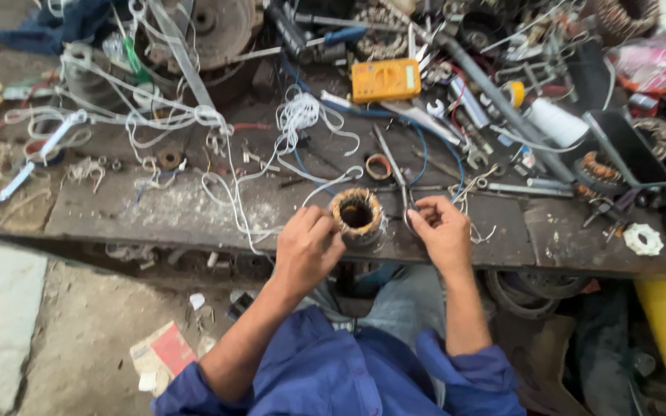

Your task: The person uses a pair of pliers to repeatedly tap and adjust the windings of a cylindrical electrical coil. They rotate the coil to access different sections and continue tapping the windings throughout the clip.

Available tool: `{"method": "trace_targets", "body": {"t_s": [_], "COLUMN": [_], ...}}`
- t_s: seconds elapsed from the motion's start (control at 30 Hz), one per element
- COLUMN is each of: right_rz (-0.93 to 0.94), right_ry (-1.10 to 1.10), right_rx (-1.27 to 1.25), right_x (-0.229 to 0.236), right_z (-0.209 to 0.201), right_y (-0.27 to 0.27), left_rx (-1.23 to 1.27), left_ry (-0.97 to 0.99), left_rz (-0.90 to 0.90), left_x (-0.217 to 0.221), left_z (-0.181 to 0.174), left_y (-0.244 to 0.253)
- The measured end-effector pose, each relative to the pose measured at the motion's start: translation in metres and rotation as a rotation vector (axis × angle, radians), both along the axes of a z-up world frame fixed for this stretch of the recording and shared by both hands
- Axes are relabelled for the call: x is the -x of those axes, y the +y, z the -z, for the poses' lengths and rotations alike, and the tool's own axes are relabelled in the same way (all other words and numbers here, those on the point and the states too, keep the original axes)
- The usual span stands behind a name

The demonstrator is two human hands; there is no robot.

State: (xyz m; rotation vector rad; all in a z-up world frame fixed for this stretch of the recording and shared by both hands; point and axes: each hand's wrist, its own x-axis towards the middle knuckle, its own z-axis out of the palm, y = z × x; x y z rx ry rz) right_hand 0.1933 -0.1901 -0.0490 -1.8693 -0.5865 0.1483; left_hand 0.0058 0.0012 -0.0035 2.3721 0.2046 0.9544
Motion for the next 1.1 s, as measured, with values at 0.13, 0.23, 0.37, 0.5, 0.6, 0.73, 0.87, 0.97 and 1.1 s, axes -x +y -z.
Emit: {"method": "trace_targets", "body": {"t_s": [0.13, 0.23, 0.37, 0.5, 0.6, 0.73, 0.87, 0.97, 1.1], "right_rz": [-0.016, -0.005, -0.015, -0.002, 0.000, 0.002, 0.000, 0.011, 0.017], "right_ry": [0.000, 0.004, -0.013, -0.027, -0.029, -0.027, -0.031, -0.031, -0.064], "right_rx": [-0.031, -0.031, -0.045, -0.042, -0.042, -0.049, -0.053, -0.038, -0.014], "right_x": [0.003, 0.000, 0.000, 0.003, 0.003, 0.004, 0.005, 0.004, 0.002], "right_z": [0.002, 0.005, 0.007, 0.006, 0.005, 0.004, 0.003, 0.004, 0.012], "right_y": [-0.002, 0.001, 0.000, 0.001, 0.001, 0.001, 0.002, 0.003, -0.002], "left_rx": [0.088, 0.237, 0.275, 0.160, 0.141, 0.161, 0.159, 0.187, 0.207], "left_ry": [-0.084, -0.097, -0.110, -0.178, -0.173, -0.157, -0.157, -0.149, -0.165], "left_rz": [0.107, 0.096, 0.060, 0.046, 0.041, 0.049, 0.052, 0.078, 0.101], "left_x": [0.003, 0.002, 0.003, 0.002, 0.001, 0.001, 0.002, 0.004, 0.008], "left_z": [0.012, 0.022, 0.032, 0.035, 0.037, 0.041, 0.038, 0.032, 0.023], "left_y": [0.010, 0.016, 0.016, 0.014, 0.014, 0.014, 0.015, 0.016, 0.015]}}
